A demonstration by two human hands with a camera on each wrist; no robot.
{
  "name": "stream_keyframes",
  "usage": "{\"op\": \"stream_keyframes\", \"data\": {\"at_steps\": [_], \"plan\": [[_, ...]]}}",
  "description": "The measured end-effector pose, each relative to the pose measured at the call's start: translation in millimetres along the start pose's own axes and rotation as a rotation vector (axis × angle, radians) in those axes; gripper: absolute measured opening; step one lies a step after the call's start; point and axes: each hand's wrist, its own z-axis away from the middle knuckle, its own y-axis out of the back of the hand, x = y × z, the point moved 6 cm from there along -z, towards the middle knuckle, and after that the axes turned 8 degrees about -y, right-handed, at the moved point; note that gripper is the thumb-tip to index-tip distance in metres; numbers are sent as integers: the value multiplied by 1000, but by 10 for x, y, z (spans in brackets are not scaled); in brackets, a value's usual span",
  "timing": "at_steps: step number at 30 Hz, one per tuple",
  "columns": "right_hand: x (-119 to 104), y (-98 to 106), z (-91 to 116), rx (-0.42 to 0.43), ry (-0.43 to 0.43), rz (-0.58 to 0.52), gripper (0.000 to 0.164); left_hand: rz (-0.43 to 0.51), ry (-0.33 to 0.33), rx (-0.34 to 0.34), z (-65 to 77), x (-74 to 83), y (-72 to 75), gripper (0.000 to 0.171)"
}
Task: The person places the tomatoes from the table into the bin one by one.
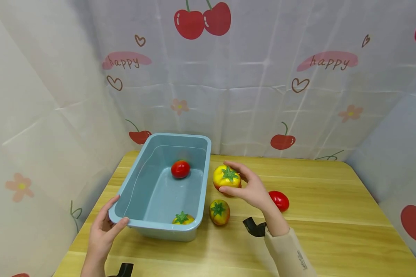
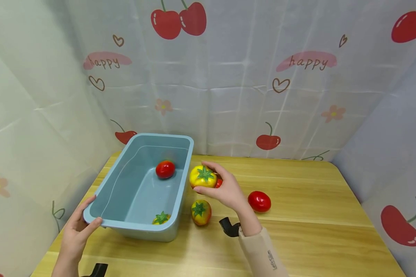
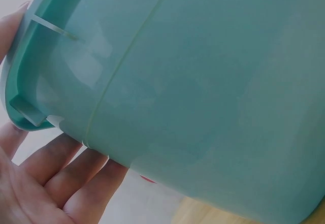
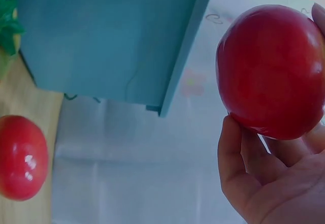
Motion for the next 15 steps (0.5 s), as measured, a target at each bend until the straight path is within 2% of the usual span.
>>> {"op": "stream_keyframes", "data": {"at_steps": [8, 15], "plan": [[-203, -154, -70, -69, -1, -79, 66, 10, -15, -1, -2, -8, -1, 63], [-546, -294, 12, -131, 4, -107, 66, 21, -17, 0, 3, -10, 0, 63]]}}
